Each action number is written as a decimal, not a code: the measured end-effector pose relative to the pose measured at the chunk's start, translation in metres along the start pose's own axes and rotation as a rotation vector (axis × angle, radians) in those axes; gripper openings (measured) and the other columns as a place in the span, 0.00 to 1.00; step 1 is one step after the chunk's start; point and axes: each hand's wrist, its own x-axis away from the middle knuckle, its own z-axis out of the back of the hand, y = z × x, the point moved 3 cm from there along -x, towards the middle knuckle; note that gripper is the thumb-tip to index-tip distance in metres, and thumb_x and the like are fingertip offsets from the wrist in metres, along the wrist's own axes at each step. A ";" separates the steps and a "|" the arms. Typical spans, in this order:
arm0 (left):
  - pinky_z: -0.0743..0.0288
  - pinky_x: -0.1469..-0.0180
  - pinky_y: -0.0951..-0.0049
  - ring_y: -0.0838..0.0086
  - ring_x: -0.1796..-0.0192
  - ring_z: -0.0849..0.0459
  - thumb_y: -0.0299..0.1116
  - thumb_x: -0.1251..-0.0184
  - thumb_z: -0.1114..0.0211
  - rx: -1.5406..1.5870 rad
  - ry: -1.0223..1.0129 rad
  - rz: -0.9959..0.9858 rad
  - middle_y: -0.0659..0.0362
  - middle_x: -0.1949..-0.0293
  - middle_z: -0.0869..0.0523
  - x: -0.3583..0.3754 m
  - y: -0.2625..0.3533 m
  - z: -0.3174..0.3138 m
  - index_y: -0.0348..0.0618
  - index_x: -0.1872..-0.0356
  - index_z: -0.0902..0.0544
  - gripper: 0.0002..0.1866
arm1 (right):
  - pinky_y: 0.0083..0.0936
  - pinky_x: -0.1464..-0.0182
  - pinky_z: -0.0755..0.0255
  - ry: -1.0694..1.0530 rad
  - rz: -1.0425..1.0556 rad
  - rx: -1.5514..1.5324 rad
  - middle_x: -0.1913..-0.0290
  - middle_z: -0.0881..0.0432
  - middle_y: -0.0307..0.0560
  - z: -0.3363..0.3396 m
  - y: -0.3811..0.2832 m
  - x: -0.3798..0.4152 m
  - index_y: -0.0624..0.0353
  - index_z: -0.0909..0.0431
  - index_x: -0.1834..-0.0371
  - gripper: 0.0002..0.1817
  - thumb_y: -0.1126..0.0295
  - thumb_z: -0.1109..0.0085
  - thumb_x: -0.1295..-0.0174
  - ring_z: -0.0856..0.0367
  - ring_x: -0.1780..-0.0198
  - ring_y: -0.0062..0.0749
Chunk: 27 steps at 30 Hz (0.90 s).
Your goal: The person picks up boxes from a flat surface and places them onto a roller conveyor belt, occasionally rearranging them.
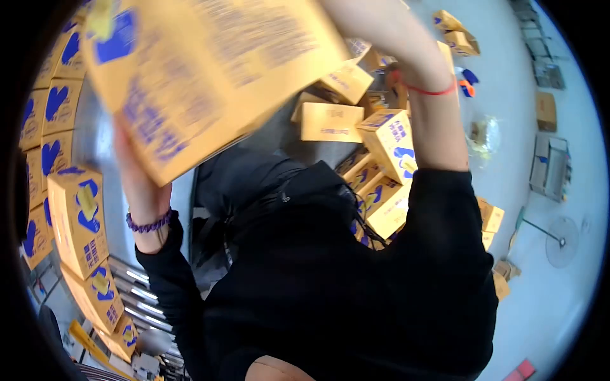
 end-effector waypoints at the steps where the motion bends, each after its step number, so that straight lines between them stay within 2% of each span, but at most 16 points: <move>1: 0.25 0.33 0.63 0.65 0.34 0.19 0.52 0.16 0.54 -0.239 -0.079 -0.030 0.50 0.32 0.23 -0.011 -0.003 -0.020 0.39 0.25 0.35 0.31 | 0.22 0.42 0.24 0.077 -0.059 0.001 0.42 0.16 0.47 0.033 0.010 0.012 0.70 0.27 0.33 0.22 0.73 0.42 0.28 0.18 0.44 0.25; 2: 0.28 0.32 0.64 0.65 0.33 0.20 0.51 0.15 0.55 -0.483 -0.151 -0.067 0.50 0.32 0.24 -0.018 -0.007 -0.038 0.39 0.25 0.35 0.30 | 0.21 0.42 0.24 0.154 -0.114 -0.004 0.42 0.17 0.46 0.066 0.022 0.027 0.69 0.27 0.33 0.22 0.73 0.42 0.28 0.19 0.44 0.24; 5: 0.29 0.32 0.65 0.64 0.35 0.19 0.47 0.15 0.56 -0.466 -0.319 0.067 0.49 0.34 0.22 -0.015 -0.015 -0.047 0.36 0.28 0.31 0.28 | 0.20 0.44 0.24 0.341 -0.163 0.118 0.44 0.16 0.44 0.110 0.029 0.060 0.69 0.26 0.34 0.21 0.72 0.42 0.28 0.19 0.46 0.20; 7: 0.28 0.33 0.66 0.65 0.37 0.18 0.46 0.15 0.56 -0.427 -0.340 0.139 0.49 0.36 0.19 -0.009 -0.022 -0.029 0.36 0.29 0.29 0.27 | 0.27 0.50 0.23 0.172 -0.222 0.324 0.57 0.15 0.54 0.126 0.048 0.068 0.66 0.21 0.42 0.15 0.70 0.42 0.28 0.16 0.50 0.31; 12: 0.26 0.34 0.67 0.66 0.41 0.15 0.41 0.15 0.53 -0.400 -0.156 0.201 0.49 0.42 0.15 0.030 -0.031 0.024 0.34 0.36 0.23 0.22 | 0.27 0.40 0.28 -0.292 -0.214 0.760 0.50 0.14 0.49 0.149 0.164 0.033 0.63 0.23 0.37 0.20 0.65 0.40 0.27 0.18 0.47 0.34; 14: 0.27 0.34 0.69 0.67 0.40 0.16 0.34 0.18 0.46 -0.446 -0.067 0.184 0.50 0.44 0.14 0.059 -0.012 0.038 0.33 0.38 0.23 0.18 | 0.28 0.39 0.27 -0.118 -0.330 0.369 0.45 0.15 0.45 0.150 0.223 0.036 0.62 0.23 0.34 0.20 0.68 0.41 0.27 0.19 0.43 0.30; 15: 0.26 0.35 0.69 0.68 0.41 0.16 0.33 0.21 0.42 -0.623 -0.008 0.088 0.52 0.46 0.14 0.069 0.007 0.043 0.36 0.40 0.20 0.16 | 0.28 0.39 0.26 -0.320 -0.318 0.453 0.43 0.15 0.43 0.164 0.289 0.026 0.63 0.22 0.36 0.19 0.71 0.42 0.28 0.20 0.42 0.28; 16: 0.26 0.37 0.69 0.68 0.43 0.15 0.32 0.24 0.38 -0.796 0.031 0.005 0.54 0.48 0.13 0.079 0.025 0.056 0.40 0.43 0.17 0.14 | 0.30 0.42 0.25 -0.284 -0.323 0.279 0.44 0.15 0.44 0.166 0.326 0.037 0.62 0.21 0.39 0.17 0.74 0.43 0.29 0.19 0.45 0.28; 17: 0.26 0.37 0.69 0.68 0.43 0.15 0.32 0.26 0.36 -0.999 0.135 -0.168 0.55 0.49 0.12 0.084 0.052 0.070 0.41 0.45 0.16 0.13 | 0.33 0.47 0.23 -0.384 -0.389 0.687 0.49 0.14 0.43 0.193 0.382 0.045 0.62 0.18 0.44 0.14 0.76 0.43 0.31 0.19 0.50 0.29; 18: 0.26 0.37 0.69 0.68 0.43 0.15 0.32 0.28 0.34 -1.190 0.213 -0.344 0.56 0.50 0.12 0.082 0.077 0.076 0.43 0.47 0.15 0.12 | 0.35 0.52 0.23 -0.098 -0.174 0.535 0.53 0.12 0.48 0.218 0.456 0.076 0.64 0.16 0.49 0.13 0.78 0.43 0.35 0.16 0.54 0.35; 20: 0.23 0.42 0.71 0.70 0.47 0.13 0.32 0.28 0.34 -1.277 0.468 -0.517 0.57 0.50 0.11 0.080 0.129 0.119 0.42 0.47 0.14 0.12 | 0.32 0.51 0.22 -0.137 -0.276 0.980 0.57 0.13 0.53 0.184 0.413 0.062 0.65 0.20 0.44 0.19 0.79 0.42 0.40 0.15 0.54 0.39; 22: 0.22 0.44 0.74 0.75 0.50 0.13 0.36 0.20 0.42 -1.428 0.729 -0.569 0.57 0.55 0.09 0.078 0.181 0.152 0.36 0.46 0.15 0.15 | 0.38 0.48 0.23 -0.168 -0.285 0.803 0.54 0.14 0.63 0.181 0.420 0.050 0.67 0.21 0.43 0.19 0.80 0.44 0.40 0.15 0.52 0.56; 24: 0.19 0.51 0.61 0.56 0.54 0.10 0.47 0.19 0.48 -1.779 0.975 -0.451 0.50 0.59 0.09 0.060 0.208 0.217 0.42 0.49 0.14 0.21 | 0.35 0.37 0.27 -0.071 -0.075 0.984 0.46 0.16 0.61 0.162 0.386 0.035 0.65 0.21 0.41 0.21 0.82 0.44 0.39 0.18 0.41 0.56; 25: 0.20 0.48 0.54 0.55 0.49 0.12 0.50 0.19 0.51 -1.906 1.060 -0.001 0.48 0.56 0.10 0.047 0.205 0.271 0.42 0.49 0.15 0.23 | 0.34 0.36 0.27 0.012 0.025 0.962 0.44 0.16 0.59 0.137 0.334 0.018 0.64 0.20 0.42 0.20 0.83 0.45 0.38 0.19 0.40 0.53; 26: 0.23 0.43 0.49 0.50 0.43 0.15 0.54 0.21 0.51 -2.451 0.856 -0.008 0.45 0.49 0.12 0.042 0.171 0.292 0.42 0.48 0.16 0.26 | 0.33 0.36 0.27 0.091 0.127 0.932 0.43 0.17 0.58 0.103 0.270 0.000 0.64 0.20 0.43 0.18 0.85 0.46 0.36 0.19 0.39 0.50; 27: 0.29 0.37 0.46 0.46 0.39 0.20 0.57 0.24 0.47 -2.157 0.972 -0.061 0.43 0.42 0.18 0.036 0.169 0.302 0.42 0.44 0.18 0.27 | 0.32 0.36 0.27 0.135 0.276 0.822 0.43 0.16 0.55 0.063 0.200 -0.011 0.64 0.19 0.44 0.16 0.85 0.46 0.34 0.19 0.39 0.47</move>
